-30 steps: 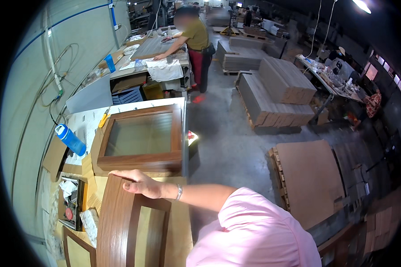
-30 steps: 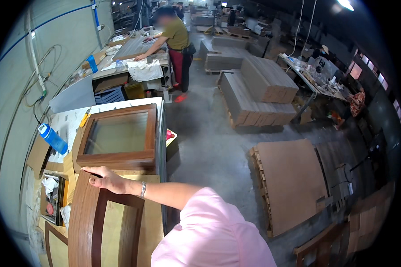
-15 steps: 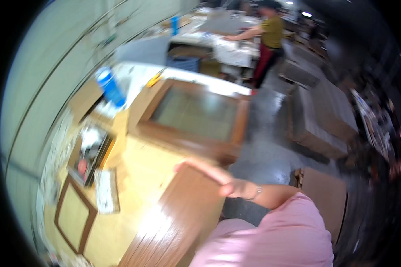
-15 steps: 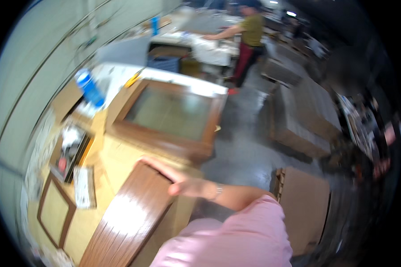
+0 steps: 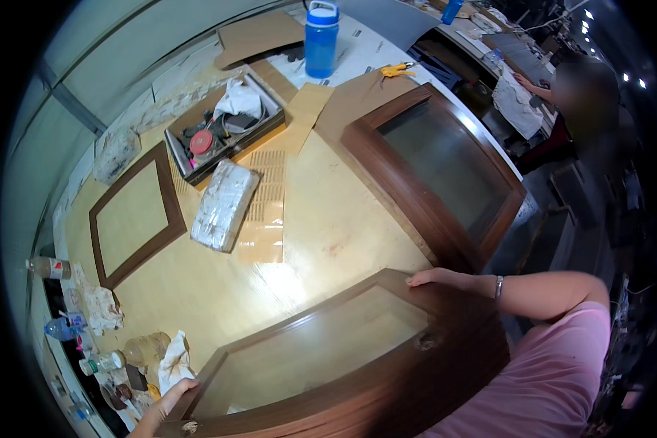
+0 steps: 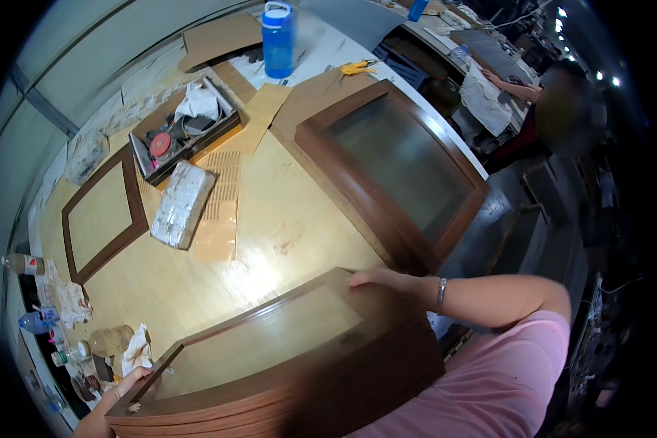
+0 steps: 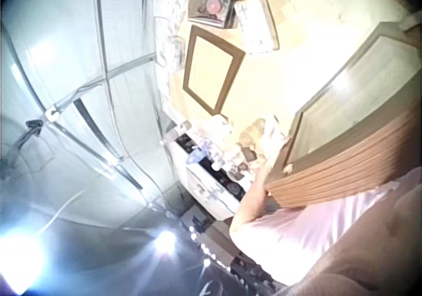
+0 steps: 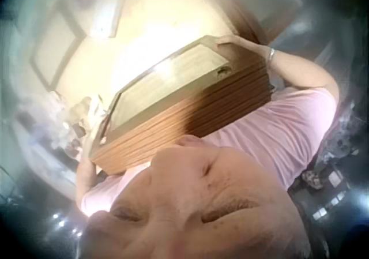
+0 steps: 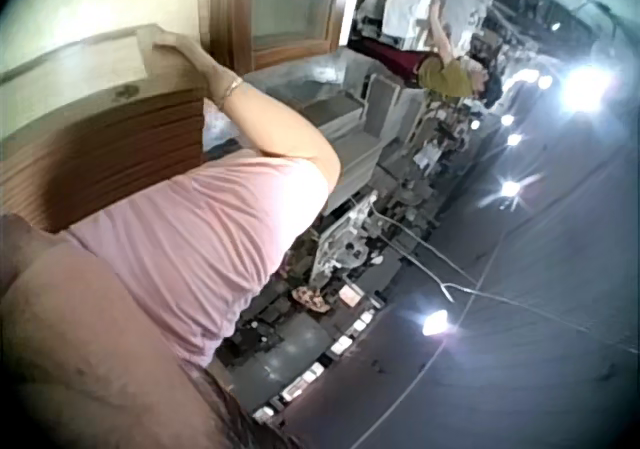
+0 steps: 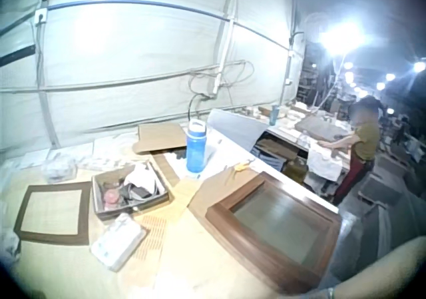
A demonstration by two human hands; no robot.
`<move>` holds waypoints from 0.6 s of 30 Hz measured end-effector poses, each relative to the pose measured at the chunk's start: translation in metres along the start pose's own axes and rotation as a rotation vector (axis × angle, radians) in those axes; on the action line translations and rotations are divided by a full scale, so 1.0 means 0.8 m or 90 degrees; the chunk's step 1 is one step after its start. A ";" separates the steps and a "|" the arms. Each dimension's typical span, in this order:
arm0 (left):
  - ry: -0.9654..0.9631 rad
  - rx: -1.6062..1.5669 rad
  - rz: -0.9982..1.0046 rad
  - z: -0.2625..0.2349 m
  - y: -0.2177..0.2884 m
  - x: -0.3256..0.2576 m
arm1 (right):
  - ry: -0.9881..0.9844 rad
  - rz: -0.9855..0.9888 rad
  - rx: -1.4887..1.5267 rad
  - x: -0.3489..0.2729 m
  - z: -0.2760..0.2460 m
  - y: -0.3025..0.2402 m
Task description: The person wipes the glass and wooden frame of a cabinet door with a cloth dampened by a liquid from a bottle. They then use a small block to rub the corners and edges of the wooden frame before wiping it again.
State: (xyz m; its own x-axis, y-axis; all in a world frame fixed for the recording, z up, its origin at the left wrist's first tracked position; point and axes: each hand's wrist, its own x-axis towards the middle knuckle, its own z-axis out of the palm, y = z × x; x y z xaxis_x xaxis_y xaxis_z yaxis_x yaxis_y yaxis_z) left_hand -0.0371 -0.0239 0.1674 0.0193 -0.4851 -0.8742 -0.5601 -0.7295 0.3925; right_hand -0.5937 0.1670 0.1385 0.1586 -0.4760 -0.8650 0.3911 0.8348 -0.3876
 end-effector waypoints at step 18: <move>-0.022 -0.105 0.004 0.041 -0.065 -0.028 | 0.073 0.001 0.116 0.002 -0.013 0.048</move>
State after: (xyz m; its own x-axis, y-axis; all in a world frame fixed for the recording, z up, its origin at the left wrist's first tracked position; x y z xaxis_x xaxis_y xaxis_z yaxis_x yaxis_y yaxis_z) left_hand -0.0352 0.0410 0.1573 -0.0138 -0.4759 -0.8794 -0.4170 -0.7966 0.4376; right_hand -0.5884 0.2011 0.1191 0.0590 -0.4310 -0.9004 0.5506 0.7664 -0.3308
